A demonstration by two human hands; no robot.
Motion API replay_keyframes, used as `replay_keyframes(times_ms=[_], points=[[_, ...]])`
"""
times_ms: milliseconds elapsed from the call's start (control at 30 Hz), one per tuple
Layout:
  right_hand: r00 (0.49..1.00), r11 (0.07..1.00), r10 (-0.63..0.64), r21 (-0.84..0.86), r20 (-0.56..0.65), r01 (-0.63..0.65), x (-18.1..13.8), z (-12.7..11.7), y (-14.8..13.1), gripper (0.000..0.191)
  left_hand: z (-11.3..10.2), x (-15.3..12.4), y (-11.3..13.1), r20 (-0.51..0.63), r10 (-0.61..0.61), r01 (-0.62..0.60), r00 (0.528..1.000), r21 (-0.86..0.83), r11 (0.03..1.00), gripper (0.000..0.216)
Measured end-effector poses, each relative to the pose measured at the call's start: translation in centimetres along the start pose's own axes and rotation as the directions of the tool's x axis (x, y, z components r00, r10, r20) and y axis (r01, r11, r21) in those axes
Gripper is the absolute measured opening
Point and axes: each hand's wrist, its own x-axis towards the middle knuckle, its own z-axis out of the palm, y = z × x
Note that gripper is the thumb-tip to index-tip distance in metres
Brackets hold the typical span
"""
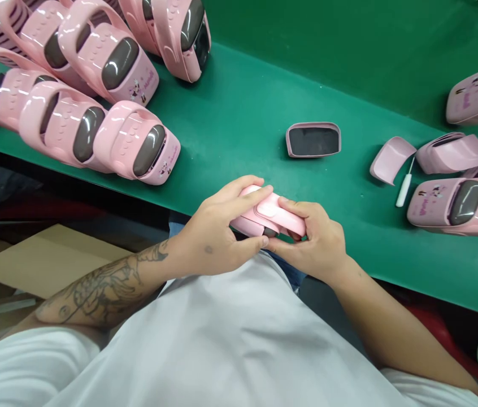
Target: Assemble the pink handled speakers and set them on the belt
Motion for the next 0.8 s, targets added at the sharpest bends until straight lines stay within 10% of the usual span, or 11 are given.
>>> replay_keyframes(times_ms=[800], points=[[0.999,0.999,-0.035,0.037,-0.002,0.035,0.5,0.2,-0.7,0.061,0.2,-0.6,-1.3,-0.067,0.0,-0.004,0.998,-0.062,0.998,0.064]])
